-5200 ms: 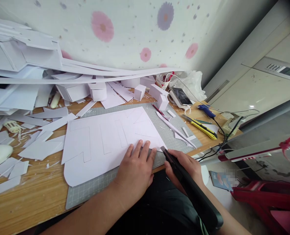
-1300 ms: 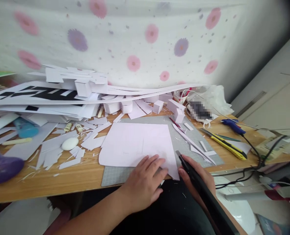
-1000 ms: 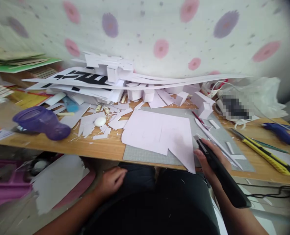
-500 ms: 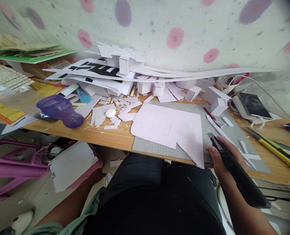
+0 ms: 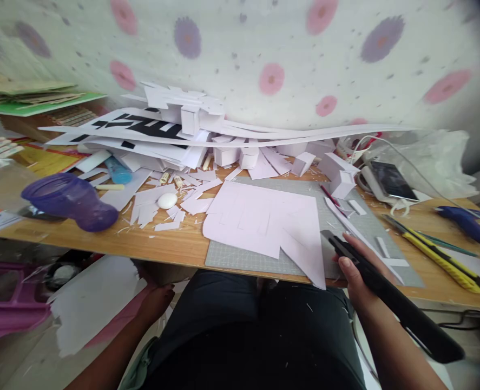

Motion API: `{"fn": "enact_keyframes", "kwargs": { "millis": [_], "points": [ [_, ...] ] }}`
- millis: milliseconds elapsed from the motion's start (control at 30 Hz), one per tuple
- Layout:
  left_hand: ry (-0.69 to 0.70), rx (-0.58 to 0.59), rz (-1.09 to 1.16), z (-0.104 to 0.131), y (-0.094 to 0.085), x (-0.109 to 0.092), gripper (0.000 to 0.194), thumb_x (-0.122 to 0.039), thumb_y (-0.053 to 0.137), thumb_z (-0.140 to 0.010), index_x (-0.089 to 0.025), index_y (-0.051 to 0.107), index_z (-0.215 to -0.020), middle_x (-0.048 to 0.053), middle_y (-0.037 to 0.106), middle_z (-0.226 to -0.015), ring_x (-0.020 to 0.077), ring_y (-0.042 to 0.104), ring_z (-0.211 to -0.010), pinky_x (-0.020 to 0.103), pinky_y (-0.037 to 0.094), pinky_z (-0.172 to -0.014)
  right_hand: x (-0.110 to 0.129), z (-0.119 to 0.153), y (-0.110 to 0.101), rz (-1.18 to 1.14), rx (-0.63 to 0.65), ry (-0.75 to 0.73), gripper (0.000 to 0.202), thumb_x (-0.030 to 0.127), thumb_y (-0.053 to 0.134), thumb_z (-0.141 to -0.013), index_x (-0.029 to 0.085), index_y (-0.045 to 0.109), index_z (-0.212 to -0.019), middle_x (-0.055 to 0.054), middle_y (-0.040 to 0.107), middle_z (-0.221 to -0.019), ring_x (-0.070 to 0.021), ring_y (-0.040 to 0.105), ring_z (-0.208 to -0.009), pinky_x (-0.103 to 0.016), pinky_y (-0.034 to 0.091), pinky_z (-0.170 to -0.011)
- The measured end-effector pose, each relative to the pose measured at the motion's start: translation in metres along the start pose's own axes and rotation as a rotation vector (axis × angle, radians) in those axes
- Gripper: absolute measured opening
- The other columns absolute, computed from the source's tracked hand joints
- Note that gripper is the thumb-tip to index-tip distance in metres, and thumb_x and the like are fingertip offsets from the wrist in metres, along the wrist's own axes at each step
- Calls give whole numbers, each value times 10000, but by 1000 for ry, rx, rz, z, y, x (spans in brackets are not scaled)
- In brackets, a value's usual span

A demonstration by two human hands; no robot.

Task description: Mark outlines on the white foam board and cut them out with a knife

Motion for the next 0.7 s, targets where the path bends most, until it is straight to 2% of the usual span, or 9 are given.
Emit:
{"fn": "enact_keyframes", "kwargs": {
  "millis": [100, 167, 233, 300, 367, 433, 500, 600, 700],
  "points": [
    [183, -28, 53, 12, -35, -55, 271, -246, 386, -966, -206, 611, -1113, 50, 659, -1108, 218, 610, -1041, 373, 464, -922, -7, -6, -5, -69, 50, 56, 412, 503, 594, -815, 223, 667, -1107, -107, 705, -1069, -282, 694, -879, -429, 553, -772],
    [360, -13, 87, 34, -60, -105, 236, -301, 437, -943, -266, 633, -1070, -8, 681, -1065, 182, 620, -1010, 297, 466, -905, -2, -12, -5, -75, 103, 36, 344, 464, 613, -814, 230, 681, -1057, -94, 718, -1011, -279, 694, -888, -418, 559, -777],
    [718, 23, 142, 74, -83, -174, 184, -320, 482, -921, -287, 662, -944, -33, 694, -916, 143, 642, -864, 239, 492, -789, 7, -21, 1, -79, 171, -7, 315, 421, 643, -800, 239, 673, -1055, -82, 721, -988, -262, 692, -881, -383, 567, -759],
    [1110, -152, 214, 123, -120, -241, 195, -221, 465, -920, -278, 641, -982, -24, 682, -862, 120, 629, -793, 237, 489, -765, 17, -32, 12, -108, 238, -50, 316, 386, 669, -779, 238, 655, -1058, -74, 715, -981, -241, 689, -865, -345, 571, -734],
    [1339, -416, 190, 157, -146, -290, 252, -160, 507, -885, -232, 600, -1108, 19, 689, -958, 149, 624, -880, 310, 469, -907, 26, -45, 26, -160, 306, -74, 279, 354, 677, -772, 227, 643, -1018, -65, 710, -957, -224, 687, -849, -326, 571, -728],
    [1327, -523, 37, 158, -146, -327, 351, -242, 594, -858, -217, 560, -1207, 57, 645, -1169, 231, 566, -1111, 440, 387, -1045, 34, -54, 41, -205, 390, -93, 237, 328, 668, -786, 223, 640, -997, -58, 713, -942, -216, 686, -855, -326, 568, -752],
    [1236, -554, -101, 143, -137, -350, 587, -385, 686, -795, -193, 485, -1313, 106, 512, -1375, 320, 418, -1294, 536, 330, -1081, 41, -59, 54, -241, 461, -114, 251, 324, 659, -803, 226, 640, -1034, -59, 719, -965, -215, 686, -881, -336, 564, -782],
    [1157, -570, -233, 122, -118, -358, 749, -434, 735, -737, -165, 430, -1366, 136, 446, -1432, 348, 362, -1336, 545, 346, -1074, 44, -57, 64, -284, 509, -116, 252, 320, 654, -812, 221, 650, -1044, -66, 726, -991, -217, 689, -903, -342, 565, -800],
    [1140, -647, -303, 115, -109, -355, 551, -307, 619, -846, -170, 452, -1353, 120, 473, -1412, 324, 404, -1314, 510, 376, -1062, 42, -53, 69, -279, 522, -95, 240, 302, 657, -809, 220, 661, -1034, -67, 733, -985, -218, 694, -889, -352, 565, -807]
  ]
}}
Point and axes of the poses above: each hand's wrist, its own z-axis away from the middle knuckle, its own y-axis out of the palm, x = y × z, the point moved 9 cm from there along -z, towards the middle knuckle
